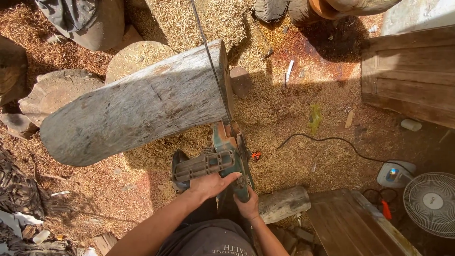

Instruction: The recorder uses a measuring tape to mark a log and then uses an electric chainsaw to cut through it.

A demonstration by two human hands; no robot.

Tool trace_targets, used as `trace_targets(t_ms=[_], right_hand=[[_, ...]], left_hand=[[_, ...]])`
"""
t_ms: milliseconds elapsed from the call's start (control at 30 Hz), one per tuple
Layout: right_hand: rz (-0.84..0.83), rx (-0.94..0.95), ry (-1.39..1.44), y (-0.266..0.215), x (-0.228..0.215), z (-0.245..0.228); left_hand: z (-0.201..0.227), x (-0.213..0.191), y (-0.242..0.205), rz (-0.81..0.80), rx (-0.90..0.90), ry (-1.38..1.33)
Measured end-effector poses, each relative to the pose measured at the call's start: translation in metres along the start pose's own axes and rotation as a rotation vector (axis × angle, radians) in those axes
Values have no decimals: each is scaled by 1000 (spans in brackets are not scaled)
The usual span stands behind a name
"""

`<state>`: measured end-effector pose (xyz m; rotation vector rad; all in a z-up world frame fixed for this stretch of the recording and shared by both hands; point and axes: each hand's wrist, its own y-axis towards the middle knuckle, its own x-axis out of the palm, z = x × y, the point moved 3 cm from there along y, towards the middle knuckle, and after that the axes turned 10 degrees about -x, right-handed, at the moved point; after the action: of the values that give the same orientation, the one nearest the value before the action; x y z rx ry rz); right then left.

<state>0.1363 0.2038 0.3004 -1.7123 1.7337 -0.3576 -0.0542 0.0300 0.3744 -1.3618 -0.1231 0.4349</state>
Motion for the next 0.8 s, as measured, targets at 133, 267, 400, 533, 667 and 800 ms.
trace_targets(t_ms=[133,267,400,533,667,800], right_hand=[[-7,-1,15,2,-2,-2],[-13,3,14,1,-4,-3],[-17,-5,5,4,-7,-1],[-34,11,-35,8,-11,0],[-55,67,-23,10,-14,2],[-61,46,4,13,-15,4]], left_hand=[[5,-4,-7,-196,-139,34],[5,1,-5,-279,-193,1],[-5,24,8,-287,-142,9],[-1,27,7,-282,-133,-83],[6,23,-1,-356,-199,-30],[-2,41,10,-363,-123,-17]])
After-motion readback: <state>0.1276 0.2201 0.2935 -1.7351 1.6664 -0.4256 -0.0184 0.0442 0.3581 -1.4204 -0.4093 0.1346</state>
